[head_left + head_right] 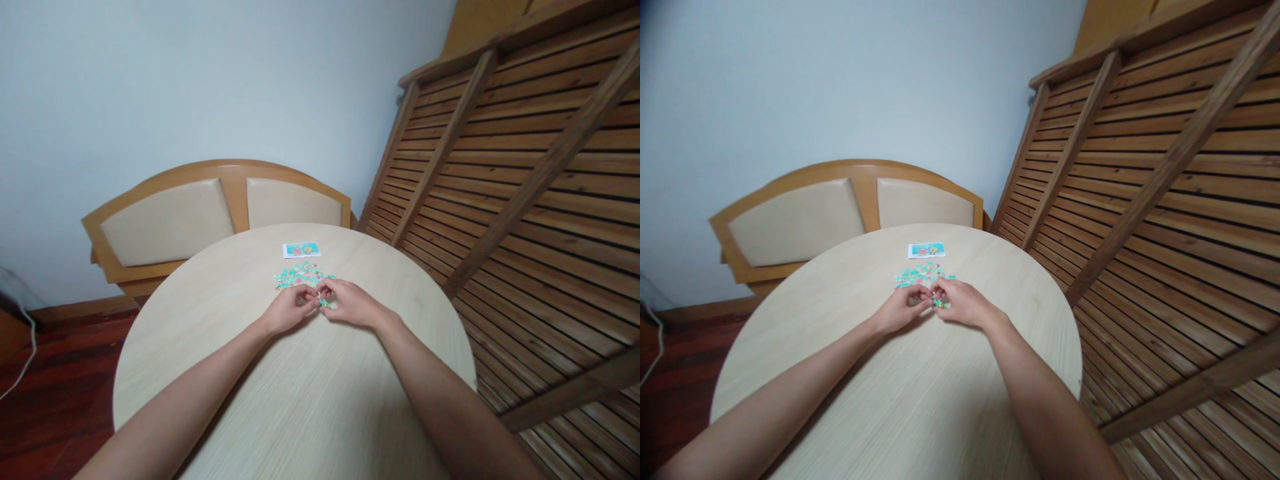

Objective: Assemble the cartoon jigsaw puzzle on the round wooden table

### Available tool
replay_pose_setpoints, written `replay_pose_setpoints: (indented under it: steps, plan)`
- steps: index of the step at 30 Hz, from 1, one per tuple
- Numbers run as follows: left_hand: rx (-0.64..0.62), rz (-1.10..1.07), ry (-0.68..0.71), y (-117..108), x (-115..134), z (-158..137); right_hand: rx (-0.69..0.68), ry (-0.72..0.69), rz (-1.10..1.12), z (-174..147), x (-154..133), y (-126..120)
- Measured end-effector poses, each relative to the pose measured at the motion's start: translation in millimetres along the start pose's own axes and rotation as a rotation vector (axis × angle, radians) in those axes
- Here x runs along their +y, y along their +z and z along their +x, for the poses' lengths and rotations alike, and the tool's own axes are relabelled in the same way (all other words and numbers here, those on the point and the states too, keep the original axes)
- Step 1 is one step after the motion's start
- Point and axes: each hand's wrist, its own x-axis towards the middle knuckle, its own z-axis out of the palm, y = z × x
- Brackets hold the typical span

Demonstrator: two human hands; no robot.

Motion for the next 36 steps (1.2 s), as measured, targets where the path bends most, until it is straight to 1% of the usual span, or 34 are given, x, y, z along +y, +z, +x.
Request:
replay_pose_setpoints:
  steps: [3,5,7,9,12,17,24,31,36]
  plan:
    - [-0.004,-0.132,-0.039,5.0,-5.6,1.9,0.005,-0.023,-0.011,2.4,-2.0,3.2]
    - [-0.001,-0.139,-0.068,5.9,-8.6,2.4,0.001,-0.036,-0.013,3.0,0.2,4.8]
    - [0.02,-0.063,-0.085,4.9,-10.0,1.9,-0.003,-0.047,-0.016,2.3,4.3,5.2]
    - [0.036,0.062,-0.093,3.1,-9.8,0.8,-0.016,-0.051,-0.026,0.6,9.9,4.2]
    - [0.021,0.22,-0.11,0.5,-7.9,-1.3,-0.058,-0.032,-0.033,-2.7,19.2,1.4]
    - [0.006,0.386,-0.11,-2.3,-0.5,-3.2,-0.138,-0.007,0.013,-5.1,29.7,0.6]
    - [-0.002,0.43,-0.12,-4.2,3.8,-2.6,-0.169,-0.064,0.051,-3.2,27.9,4.7]
    - [-0.045,0.492,-0.038,-6.3,2.0,-3.0,-0.156,-0.059,0.045,-3.0,27.8,7.1]
    - [-0.06,0.499,-0.032,-6.6,0.7,-2.2,-0.153,-0.065,0.051,-3.0,28.5,7.6]
